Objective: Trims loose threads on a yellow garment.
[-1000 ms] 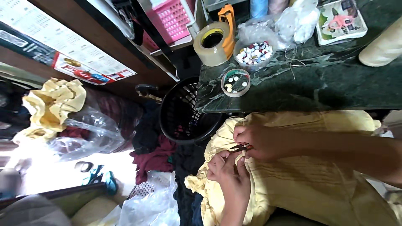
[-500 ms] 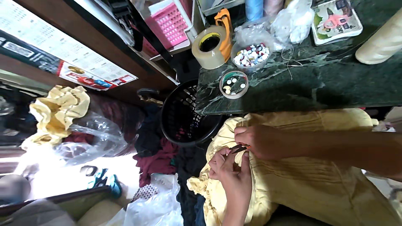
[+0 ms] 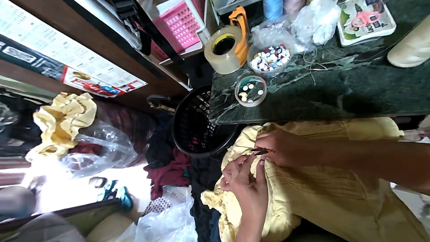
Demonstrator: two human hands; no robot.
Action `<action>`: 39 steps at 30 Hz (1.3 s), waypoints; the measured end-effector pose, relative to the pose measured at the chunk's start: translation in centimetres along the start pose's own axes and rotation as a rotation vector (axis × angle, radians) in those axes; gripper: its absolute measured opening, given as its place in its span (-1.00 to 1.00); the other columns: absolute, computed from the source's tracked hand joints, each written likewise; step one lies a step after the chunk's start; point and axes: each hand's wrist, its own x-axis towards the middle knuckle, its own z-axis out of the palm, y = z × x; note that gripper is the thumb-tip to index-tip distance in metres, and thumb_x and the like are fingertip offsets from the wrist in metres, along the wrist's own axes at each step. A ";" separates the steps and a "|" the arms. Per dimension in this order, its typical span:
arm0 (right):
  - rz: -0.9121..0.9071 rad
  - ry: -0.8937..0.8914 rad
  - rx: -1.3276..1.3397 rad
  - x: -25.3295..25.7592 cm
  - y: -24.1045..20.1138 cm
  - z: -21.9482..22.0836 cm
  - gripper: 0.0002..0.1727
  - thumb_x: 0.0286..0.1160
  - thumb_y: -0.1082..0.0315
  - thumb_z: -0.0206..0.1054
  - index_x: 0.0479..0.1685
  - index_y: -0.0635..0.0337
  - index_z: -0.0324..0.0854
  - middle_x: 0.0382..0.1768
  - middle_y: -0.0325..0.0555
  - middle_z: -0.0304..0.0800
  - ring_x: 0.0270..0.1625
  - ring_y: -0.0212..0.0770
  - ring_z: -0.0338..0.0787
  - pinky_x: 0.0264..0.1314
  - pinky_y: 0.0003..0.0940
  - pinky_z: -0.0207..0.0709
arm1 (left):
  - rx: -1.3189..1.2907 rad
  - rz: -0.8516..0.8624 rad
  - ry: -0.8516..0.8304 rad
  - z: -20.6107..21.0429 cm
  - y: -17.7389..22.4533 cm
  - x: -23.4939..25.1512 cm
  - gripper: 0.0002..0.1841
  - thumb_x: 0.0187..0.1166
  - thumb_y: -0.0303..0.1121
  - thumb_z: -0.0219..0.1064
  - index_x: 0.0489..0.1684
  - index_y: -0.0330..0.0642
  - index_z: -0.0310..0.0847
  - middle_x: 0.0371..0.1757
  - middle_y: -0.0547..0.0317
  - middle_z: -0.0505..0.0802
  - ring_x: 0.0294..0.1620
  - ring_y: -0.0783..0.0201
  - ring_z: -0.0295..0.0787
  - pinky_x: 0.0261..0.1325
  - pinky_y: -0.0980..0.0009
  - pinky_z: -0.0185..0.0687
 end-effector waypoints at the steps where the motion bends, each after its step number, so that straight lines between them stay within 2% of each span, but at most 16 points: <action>1: -0.010 0.005 0.012 0.0 0.2 0.1 -0.90 0.52 0.46 0.35 -0.21 0.32 0.73 -0.33 -0.03 0.70 -0.30 -0.22 0.68 -0.21 -0.33 0.57 | -0.008 -0.002 0.000 0.0 -0.1 0.0 -0.79 0.43 -0.18 0.47 -0.14 0.00 0.94 -0.10 0.22 0.79 0.16 0.21 0.52 0.24 -0.03 0.07; 7: -0.122 0.050 0.089 0.6 1.8 0.7 -0.95 0.47 0.50 0.37 -0.23 0.28 0.73 -0.32 -0.11 0.67 -0.32 -0.36 0.63 -0.27 -0.51 0.52 | -0.030 0.025 -0.006 -0.2 -0.9 0.6 -0.79 0.45 -0.17 0.45 -0.10 0.02 0.91 -0.12 0.31 0.86 0.13 0.28 0.58 0.20 -0.01 0.10; 12: -0.132 0.116 0.161 1.0 2.4 1.2 -0.93 0.49 0.49 0.35 -0.31 0.27 0.72 -0.36 -0.16 0.66 -0.31 -0.43 0.61 -0.27 -0.61 0.48 | -0.033 0.068 -0.037 -0.2 -1.8 1.4 -0.82 0.48 -0.17 0.43 -0.13 0.05 0.89 -0.11 0.35 0.88 0.14 0.33 0.60 0.25 -0.02 0.10; 15: -0.146 0.144 0.151 1.1 2.5 1.6 -0.91 0.50 0.47 0.34 -0.31 0.28 0.73 -0.34 -0.14 0.66 -0.31 -0.41 0.62 -0.28 -0.58 0.49 | -0.045 0.035 -0.056 -0.3 -1.9 1.5 -0.82 0.48 -0.17 0.42 -0.13 0.04 0.89 -0.13 0.36 0.84 0.13 0.35 0.58 0.25 0.00 0.10; 20: -0.251 0.160 0.059 0.8 2.5 2.6 -0.90 0.53 0.47 0.30 -0.22 0.27 0.73 -0.22 -0.05 0.73 -0.21 -0.25 0.74 -0.19 -0.38 0.63 | -0.108 -0.041 -0.046 -0.4 -1.8 1.0 -0.81 0.53 -0.26 0.33 -0.22 -0.06 0.87 -0.33 0.37 0.79 -0.07 0.45 0.56 0.26 0.05 0.10; 21: -0.274 0.153 0.050 0.8 2.4 2.6 -0.89 0.52 0.50 0.29 -0.19 0.28 0.74 -0.18 -0.03 0.75 -0.17 -0.21 0.77 -0.16 -0.34 0.67 | -0.156 -0.083 -0.037 -0.5 -1.7 0.6 -0.81 0.54 -0.32 0.29 -0.27 -0.12 0.85 -0.36 0.35 0.78 -0.13 0.46 0.57 0.25 0.09 0.14; 23: -0.283 0.140 0.030 0.6 2.3 2.4 -0.87 0.48 0.55 0.27 -0.16 0.31 0.73 -0.15 0.02 0.76 -0.14 -0.14 0.79 -0.14 -0.28 0.70 | -0.297 -0.228 -0.014 -0.9 -1.6 -0.2 -0.78 0.58 -0.41 0.20 -0.45 -0.17 0.74 -0.43 0.38 0.73 -0.24 0.54 0.63 0.03 0.45 0.46; 24: -0.249 0.145 0.026 0.5 2.4 2.1 -0.87 0.53 0.52 0.26 -0.16 0.30 0.73 -0.15 0.01 0.75 -0.15 -0.16 0.78 -0.13 -0.28 0.70 | -0.404 -0.289 -0.012 -1.3 -1.6 -0.7 -0.77 0.59 -0.46 0.18 -0.47 -0.20 0.71 -0.41 0.36 0.75 -0.24 0.55 0.69 -0.06 0.57 0.59; 25: -0.201 0.177 0.025 0.5 2.4 1.9 -0.87 0.56 0.49 0.26 -0.18 0.29 0.72 -0.17 -0.01 0.74 -0.19 -0.18 0.76 -0.15 -0.30 0.68 | -0.467 -0.304 -0.016 -1.8 -1.6 -1.2 -0.77 0.58 -0.47 0.18 -0.46 -0.20 0.72 -0.38 0.35 0.76 -0.22 0.54 0.70 -0.09 0.60 0.61; 28: -0.058 0.383 0.030 0.8 2.6 1.8 -0.89 0.55 0.40 0.31 -0.25 0.23 0.72 -0.27 -0.10 0.71 -0.29 -0.28 0.71 -0.25 -0.37 0.66 | -0.392 -0.210 -0.060 -3.3 -2.0 -2.5 -0.85 0.50 -0.34 0.34 -0.24 -0.06 0.87 -0.22 0.41 0.82 0.03 0.48 0.64 0.24 0.42 0.43; 31: 0.057 0.452 0.011 0.2 1.1 1.0 -0.81 0.57 0.33 0.33 -0.01 0.22 0.75 -0.05 -0.07 0.76 -0.11 -0.27 0.79 -0.05 -0.31 0.75 | -0.233 -0.141 -0.078 -4.0 -2.5 -2.9 -0.80 0.40 -0.26 0.39 -0.13 0.05 0.91 -0.15 0.41 0.86 0.15 0.40 0.60 0.36 0.03 0.14; 33: 0.107 0.438 0.012 -1.0 -1.0 0.7 -0.68 0.58 0.14 0.32 0.11 0.16 0.72 -0.05 -0.13 0.73 -0.16 -0.31 0.74 -0.17 -0.31 0.71 | -0.135 -0.056 -0.107 -4.4 -2.6 -2.8 -0.75 0.46 -0.23 0.35 0.00 0.11 0.90 -0.04 0.35 0.87 0.22 0.34 0.61 0.39 -0.05 0.13; 35: 0.119 0.312 0.074 -2.8 -3.4 0.8 -0.45 0.63 -0.18 0.23 0.19 0.13 0.66 -0.21 -0.18 0.73 -0.31 -0.32 0.69 -0.33 -0.29 0.62 | -0.021 0.093 -0.178 -4.9 -2.6 -2.2 -0.68 0.54 -0.21 0.27 0.14 0.12 0.87 0.10 0.25 0.87 0.26 0.23 0.63 0.35 -0.04 0.20; 36: 0.118 0.206 0.125 -3.6 -4.6 0.9 -0.38 0.67 -0.26 0.14 0.24 0.12 0.61 -0.30 -0.21 0.72 -0.34 -0.33 0.70 -0.34 -0.28 0.62 | 0.032 0.172 -0.213 -5.0 -2.7 -1.8 -0.69 0.58 -0.19 0.23 0.11 0.12 0.88 0.08 0.22 0.87 0.21 0.20 0.65 0.29 0.01 0.30; 38: 0.090 0.045 0.215 -4.6 -5.7 1.5 -0.50 0.82 -0.12 -0.03 0.24 0.11 0.51 -0.44 -0.27 0.57 -0.46 -0.38 0.59 -0.45 -0.37 0.50 | 0.072 0.276 -0.271 -5.0 -3.1 -1.2 -0.72 0.58 -0.18 0.24 -0.13 0.06 0.93 -0.06 0.21 0.88 0.01 0.21 0.69 0.10 0.18 0.45; 39: 0.098 0.012 0.241 -4.8 -5.6 1.9 -0.59 0.84 0.00 -0.03 0.21 0.11 0.52 -0.48 -0.26 0.52 -0.50 -0.37 0.54 -0.48 -0.38 0.45 | 0.061 0.301 -0.295 -5.0 -3.4 -1.1 -0.75 0.56 -0.20 0.27 -0.20 0.00 0.92 -0.15 0.22 0.86 -0.08 0.26 0.70 0.03 0.31 0.56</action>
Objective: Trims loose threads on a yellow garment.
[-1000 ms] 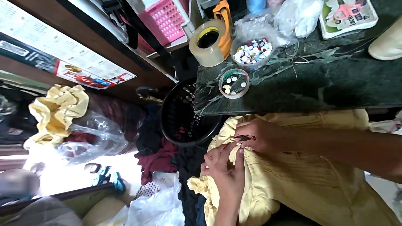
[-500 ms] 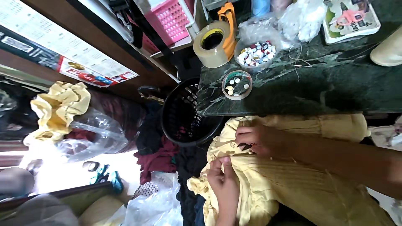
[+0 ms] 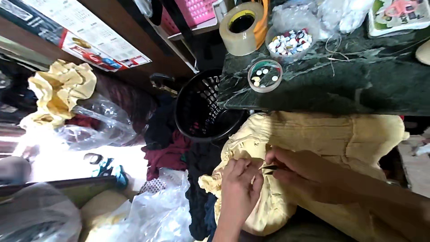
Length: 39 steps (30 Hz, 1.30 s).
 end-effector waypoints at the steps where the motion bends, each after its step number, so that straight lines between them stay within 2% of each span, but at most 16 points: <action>1: 0.030 -0.013 -0.002 0.0 0.4 0.2 -0.65 0.82 0.08 0.00 0.17 0.11 0.55 -0.49 -0.23 0.54 -0.51 -0.34 0.55 -0.48 -0.35 0.45 | -0.034 0.011 -0.018 0.1 -0.3 0.0 -0.78 0.53 -0.24 0.31 -0.21 -0.07 0.91 -0.21 0.21 0.83 -0.15 0.32 0.71 -0.03 0.42 0.64; 3: 0.105 -0.040 -0.027 0.2 1.1 0.0 -0.69 0.79 0.13 0.07 0.13 0.12 0.61 -0.47 -0.17 0.60 -0.47 -0.28 0.59 -0.42 -0.27 0.48 | -0.134 -0.020 -0.053 0.3 -0.8 -0.2 -0.82 0.50 -0.30 0.36 -0.19 -0.18 0.81 -0.24 0.17 0.81 -0.26 0.41 0.71 -0.16 0.53 0.67; 5: 0.114 -0.066 -0.115 0.5 1.3 -0.3 -0.68 0.80 0.12 0.08 0.07 0.12 0.65 -0.45 -0.13 0.66 -0.44 -0.19 0.66 -0.38 -0.17 0.50 | -0.247 -0.054 -0.052 0.6 -1.4 -0.6 -0.84 0.51 -0.33 0.35 -0.15 -0.23 0.72 -0.27 0.18 0.74 -0.39 0.50 0.58 -0.34 0.63 0.52; 6: 0.090 -0.066 -0.181 0.7 1.2 -0.3 -0.68 0.80 0.14 0.08 0.02 0.14 0.67 -0.45 -0.09 0.68 -0.43 -0.12 0.70 -0.39 -0.09 0.51 | -0.290 -0.062 -0.037 0.8 -1.6 -0.8 -0.83 0.52 -0.33 0.35 -0.12 -0.25 0.70 -0.28 0.18 0.72 -0.40 0.53 0.54 -0.36 0.67 0.48; 10: -0.117 0.041 -0.492 1.5 1.0 0.7 -0.71 0.71 0.18 0.13 -0.19 0.14 0.69 -0.53 -0.11 0.67 -0.51 -0.06 0.75 -0.58 -0.11 0.51 | -0.375 -0.079 0.053 1.2 -1.8 -1.6 -0.82 0.54 -0.36 0.34 -0.08 -0.28 0.68 -0.30 0.21 0.73 -0.39 0.57 0.56 -0.34 0.70 0.49; 13: -0.145 0.013 -0.611 2.4 0.5 1.1 -0.80 0.62 0.24 0.25 -0.25 0.17 0.67 -0.54 -0.08 0.65 -0.53 -0.03 0.74 -0.60 -0.12 0.53 | -0.443 -0.103 0.120 1.6 -1.7 -2.0 -0.83 0.52 -0.39 0.36 -0.07 -0.27 0.69 -0.27 0.23 0.73 -0.36 0.58 0.59 -0.34 0.71 0.53; 21: -0.154 -0.146 -0.726 3.7 -0.6 0.8 -0.83 0.60 0.29 0.30 -0.27 0.20 0.67 -0.57 -0.07 0.60 -0.53 -0.04 0.71 -0.58 -0.18 0.50 | -0.488 -0.096 0.226 2.7 -1.6 -2.4 -0.88 0.55 -0.36 0.36 -0.08 -0.13 0.68 -0.19 0.29 0.76 -0.18 0.54 0.68 -0.15 0.66 0.61; 24: -0.128 -0.228 -0.752 4.3 -1.5 0.3 -0.85 0.62 0.34 0.28 -0.21 0.23 0.68 -0.51 -0.03 0.64 -0.47 -0.02 0.73 -0.51 -0.16 0.54 | -0.479 -0.077 0.250 3.0 -1.6 -2.4 -0.88 0.57 -0.35 0.34 -0.07 -0.13 0.67 -0.16 0.28 0.77 -0.11 0.52 0.70 -0.05 0.63 0.64; 29: -0.160 -0.344 -0.796 5.3 -2.5 -0.2 -0.89 0.62 0.46 0.23 -0.18 0.27 0.66 -0.36 -0.01 0.66 -0.40 -0.06 0.73 -0.44 -0.21 0.55 | -0.483 -0.064 0.286 3.2 -1.6 -2.4 -0.89 0.59 -0.34 0.34 -0.08 -0.13 0.68 -0.14 0.28 0.79 -0.09 0.52 0.72 -0.02 0.62 0.67; 31: -0.201 -0.345 -0.824 5.5 -2.6 -0.1 -0.90 0.59 0.53 0.23 -0.20 0.29 0.66 -0.38 0.00 0.67 -0.40 -0.06 0.74 -0.46 -0.21 0.55 | -0.485 -0.056 0.291 3.3 -1.7 -2.5 -0.88 0.59 -0.35 0.34 -0.07 -0.13 0.69 -0.12 0.27 0.80 -0.08 0.51 0.74 0.00 0.60 0.69; 34: -0.268 -0.325 -0.798 5.7 -2.1 0.2 -0.89 0.50 0.57 0.28 -0.25 0.24 0.71 -0.51 -0.06 0.63 -0.52 -0.09 0.68 -0.54 -0.21 0.49 | -0.523 -0.063 0.289 3.3 -1.7 -2.5 -0.89 0.57 -0.38 0.35 -0.07 -0.13 0.70 -0.12 0.28 0.82 -0.07 0.49 0.76 -0.01 0.58 0.72; 37: -0.152 -0.405 -0.725 5.6 -2.3 -0.4 -0.91 0.56 0.50 0.27 -0.17 0.29 0.68 -0.41 0.03 0.69 -0.41 0.02 0.75 -0.43 -0.08 0.56 | -0.650 -0.118 0.289 2.9 -1.9 -2.6 -0.87 0.56 -0.43 0.37 -0.02 -0.09 0.71 -0.10 0.35 0.83 -0.09 0.52 0.77 -0.05 0.59 0.73; 39: -0.047 -0.369 -0.664 4.9 -2.0 -0.8 -0.83 0.66 0.33 0.25 -0.12 0.27 0.64 -0.40 0.04 0.69 -0.35 0.08 0.77 -0.37 -0.01 0.58 | -0.778 -0.185 0.328 2.3 -2.1 -2.5 -0.81 0.57 -0.44 0.38 0.06 -0.01 0.74 -0.04 0.42 0.87 -0.04 0.50 0.81 0.03 0.52 0.76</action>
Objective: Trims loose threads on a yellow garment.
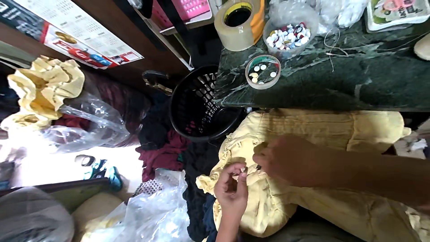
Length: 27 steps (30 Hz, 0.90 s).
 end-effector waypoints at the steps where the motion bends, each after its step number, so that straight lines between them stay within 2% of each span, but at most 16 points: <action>1: 0.046 0.032 0.048 -0.5 0.2 0.2 -0.78 0.67 0.27 0.25 -0.09 0.26 0.64 -0.40 0.05 0.69 -0.35 0.11 0.78 -0.38 0.02 0.58 | -0.022 -0.014 0.026 -0.3 0.3 0.5 -0.80 0.57 -0.44 0.39 0.07 0.00 0.75 -0.04 0.44 0.88 -0.03 0.49 0.82 0.07 0.50 0.77; 3: 0.132 0.082 0.161 -1.5 0.3 0.5 -0.70 0.72 0.20 0.22 0.04 0.29 0.64 -0.37 0.13 0.73 -0.32 0.20 0.80 -0.36 0.12 0.58 | 0.071 0.032 0.019 -0.7 1.1 2.9 -0.83 0.58 -0.41 0.37 0.04 -0.06 0.74 -0.07 0.45 0.87 -0.02 0.52 0.79 0.13 0.49 0.72; 4: 0.156 0.108 0.205 -2.0 0.3 0.9 -0.68 0.74 0.19 0.20 0.09 0.29 0.64 -0.35 0.15 0.75 -0.30 0.21 0.81 -0.34 0.14 0.58 | 0.168 0.086 -0.011 -0.6 1.7 4.7 -0.85 0.59 -0.41 0.34 0.01 -0.15 0.73 -0.10 0.38 0.86 -0.02 0.51 0.78 0.14 0.48 0.70; 6: 0.182 0.188 0.264 -2.5 0.1 2.0 -0.68 0.73 0.18 0.18 0.09 0.26 0.63 -0.33 0.12 0.76 -0.30 0.18 0.82 -0.34 0.14 0.61 | 0.393 0.214 -0.076 0.7 2.7 8.8 -0.82 0.57 -0.43 0.34 -0.05 -0.35 0.76 -0.15 0.14 0.87 -0.11 0.41 0.80 0.07 0.41 0.74; 7: 0.187 0.250 0.274 -2.7 0.0 2.7 -0.69 0.71 0.17 0.18 0.07 0.25 0.64 -0.35 0.09 0.76 -0.33 0.14 0.82 -0.37 0.12 0.63 | 0.486 0.264 -0.113 1.8 3.3 11.0 -0.80 0.55 -0.45 0.33 -0.02 -0.38 0.77 -0.15 0.05 0.87 -0.14 0.35 0.80 0.02 0.39 0.75; 9: 0.203 0.340 0.272 -2.9 -0.2 3.5 -0.68 0.69 0.14 0.19 0.05 0.21 0.67 -0.38 0.03 0.76 -0.37 0.09 0.82 -0.43 0.08 0.64 | 0.608 0.329 -0.209 4.7 4.0 15.3 -0.78 0.58 -0.47 0.33 0.05 -0.36 0.77 -0.08 -0.05 0.86 -0.08 0.20 0.82 0.07 0.28 0.75; 11: 0.209 0.413 0.235 -3.1 -0.2 3.9 -0.67 0.68 0.11 0.19 0.03 0.18 0.68 -0.40 -0.01 0.76 -0.39 0.05 0.83 -0.45 0.04 0.64 | 0.701 0.359 -0.310 7.6 3.3 19.1 -0.78 0.61 -0.43 0.32 0.08 -0.29 0.78 -0.05 -0.05 0.87 0.01 0.08 0.83 0.16 0.12 0.74; 13: 0.198 0.496 0.200 -3.5 0.0 4.2 -0.67 0.67 0.09 0.18 -0.01 0.16 0.70 -0.40 -0.06 0.77 -0.40 -0.02 0.83 -0.46 -0.03 0.66 | 0.776 0.347 -0.399 9.5 2.6 21.4 -0.72 0.58 -0.36 0.37 0.18 -0.22 0.78 0.03 -0.04 0.88 0.10 -0.03 0.78 0.24 -0.09 0.56; 14: 0.192 0.529 0.200 -3.8 0.1 4.3 -0.66 0.67 0.09 0.18 -0.01 0.16 0.71 -0.39 -0.07 0.78 -0.39 -0.04 0.84 -0.45 -0.05 0.67 | 0.808 0.331 -0.423 9.7 2.7 21.8 -0.63 0.58 -0.28 0.41 0.32 -0.16 0.75 0.15 -0.02 0.87 0.22 -0.08 0.74 0.29 -0.16 0.49; 16: 0.182 0.574 0.244 -4.5 0.3 4.6 -0.64 0.71 0.07 0.16 0.03 0.16 0.72 -0.35 -0.09 0.82 -0.35 -0.09 0.86 -0.39 -0.09 0.71 | 0.785 0.330 -0.403 8.1 3.6 20.7 -0.54 0.59 -0.21 0.41 0.48 -0.08 0.66 0.29 0.03 0.82 0.36 -0.07 0.64 0.35 -0.16 0.41; 17: 0.175 0.592 0.272 -4.7 0.4 4.8 -0.62 0.72 0.06 0.14 0.05 0.15 0.72 -0.33 -0.10 0.83 -0.34 -0.11 0.85 -0.37 -0.11 0.71 | 0.729 0.335 -0.375 6.5 4.3 19.4 -0.58 0.60 -0.23 0.41 0.41 -0.11 0.70 0.26 0.04 0.83 0.35 -0.02 0.64 0.37 -0.08 0.43; 18: 0.167 0.612 0.298 -4.8 0.5 4.9 -0.61 0.73 0.06 0.13 0.06 0.16 0.72 -0.32 -0.10 0.84 -0.33 -0.13 0.86 -0.36 -0.14 0.71 | 0.653 0.310 -0.357 4.6 5.1 17.7 -0.68 0.61 -0.26 0.39 0.26 -0.14 0.75 0.18 0.09 0.84 0.31 0.08 0.66 0.38 0.05 0.48; 20: 0.135 0.653 0.326 -4.6 0.5 4.9 -0.60 0.75 0.06 0.10 0.08 0.17 0.73 -0.31 -0.11 0.83 -0.32 -0.15 0.85 -0.35 -0.17 0.70 | 0.506 0.189 -0.351 0.7 5.8 13.7 -0.82 0.62 -0.22 0.34 -0.13 -0.11 0.77 -0.09 0.29 0.82 0.08 0.33 0.68 0.16 0.31 0.59; 22: 0.059 0.695 0.339 -3.9 0.2 4.5 -0.60 0.79 0.07 0.07 0.08 0.17 0.71 -0.32 -0.14 0.81 -0.31 -0.22 0.82 -0.34 -0.27 0.69 | 0.436 0.046 -0.388 -2.5 5.5 9.5 -0.78 0.59 -0.16 0.36 -0.35 -0.07 0.78 -0.27 0.36 0.82 -0.13 0.47 0.75 -0.04 0.42 0.73; 24: -0.023 0.669 0.376 -2.6 -0.3 3.8 -0.62 0.80 0.08 0.07 0.05 0.14 0.71 -0.35 -0.17 0.78 -0.33 -0.27 0.79 -0.34 -0.32 0.66 | 0.460 -0.031 -0.409 -4.1 4.9 5.9 -0.83 0.54 -0.24 0.41 -0.29 -0.09 0.87 -0.25 0.34 0.88 -0.18 0.51 0.80 -0.06 0.50 0.77; 27: -0.087 0.520 0.489 -0.1 -0.8 3.8 -0.66 0.77 0.11 0.11 -0.04 0.13 0.71 -0.42 -0.17 0.75 -0.39 -0.26 0.75 -0.39 -0.28 0.60 | 0.534 -0.036 -0.351 -4.6 3.3 2.4 -0.85 0.48 -0.31 0.43 -0.24 -0.14 0.90 -0.18 0.27 0.91 -0.15 0.53 0.83 0.01 0.55 0.78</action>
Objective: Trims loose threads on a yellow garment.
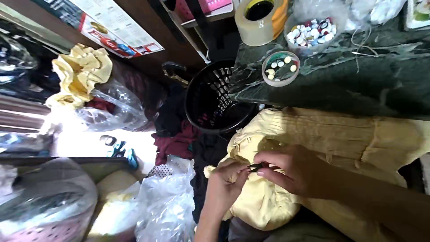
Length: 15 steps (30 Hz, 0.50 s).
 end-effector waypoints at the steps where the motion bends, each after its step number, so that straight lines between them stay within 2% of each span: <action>1: 0.007 -0.022 0.020 0.5 0.5 0.7 -0.67 0.76 0.13 0.12 -0.06 0.13 0.72 -0.44 -0.15 0.75 -0.42 -0.25 0.74 -0.41 -0.26 0.59 | 0.020 0.012 0.026 0.5 -0.4 -0.6 -0.84 0.47 -0.31 0.44 -0.25 -0.18 0.89 -0.18 0.23 0.91 -0.15 0.52 0.83 0.02 0.55 0.78; 3: 0.047 -0.070 0.020 0.9 1.4 1.5 -0.69 0.73 0.13 0.16 -0.08 0.14 0.73 -0.48 -0.13 0.72 -0.47 -0.21 0.72 -0.43 -0.21 0.57 | 0.069 0.052 0.068 1.0 -0.9 -1.2 -0.80 0.45 -0.28 0.46 -0.23 -0.23 0.89 -0.15 0.16 0.92 -0.16 0.48 0.85 0.01 0.55 0.78; 6: 0.127 -0.174 -0.040 0.9 1.4 1.1 -0.69 0.71 0.12 0.19 -0.03 0.14 0.72 -0.46 -0.09 0.73 -0.42 -0.11 0.74 -0.38 -0.08 0.56 | 0.160 0.136 0.172 2.0 -1.2 -1.8 -0.80 0.48 -0.34 0.42 -0.24 -0.29 0.89 -0.16 0.06 0.94 -0.13 0.39 0.90 0.04 0.54 0.78; 9: 0.092 -0.185 -0.191 0.9 0.9 1.2 -0.71 0.70 0.13 0.17 -0.13 0.12 0.71 -0.55 -0.12 0.67 -0.50 -0.10 0.72 -0.49 -0.08 0.53 | 0.228 0.173 0.234 3.2 -1.7 -2.2 -0.79 0.53 -0.35 0.36 -0.22 -0.29 0.88 -0.15 0.02 0.93 -0.08 0.29 0.90 0.11 0.48 0.77; 12: 0.091 -0.277 -0.331 1.8 -0.4 1.3 -0.75 0.69 0.22 0.20 -0.16 0.20 0.69 -0.53 -0.01 0.68 -0.45 0.06 0.78 -0.47 0.04 0.56 | 0.127 0.150 0.204 3.4 -2.7 -2.3 -0.78 0.58 -0.32 0.34 -0.11 -0.27 0.84 -0.07 0.04 0.90 0.00 0.30 0.83 0.18 0.49 0.72; 15: 0.073 -0.340 -0.469 2.4 -1.5 1.8 -0.79 0.66 0.29 0.26 -0.20 0.28 0.65 -0.47 0.08 0.69 -0.40 0.13 0.80 -0.44 0.04 0.59 | 0.010 0.156 0.208 3.7 -3.5 -2.8 -0.78 0.65 -0.36 0.27 -0.04 -0.30 0.80 -0.01 0.02 0.87 0.09 0.33 0.81 0.25 0.50 0.69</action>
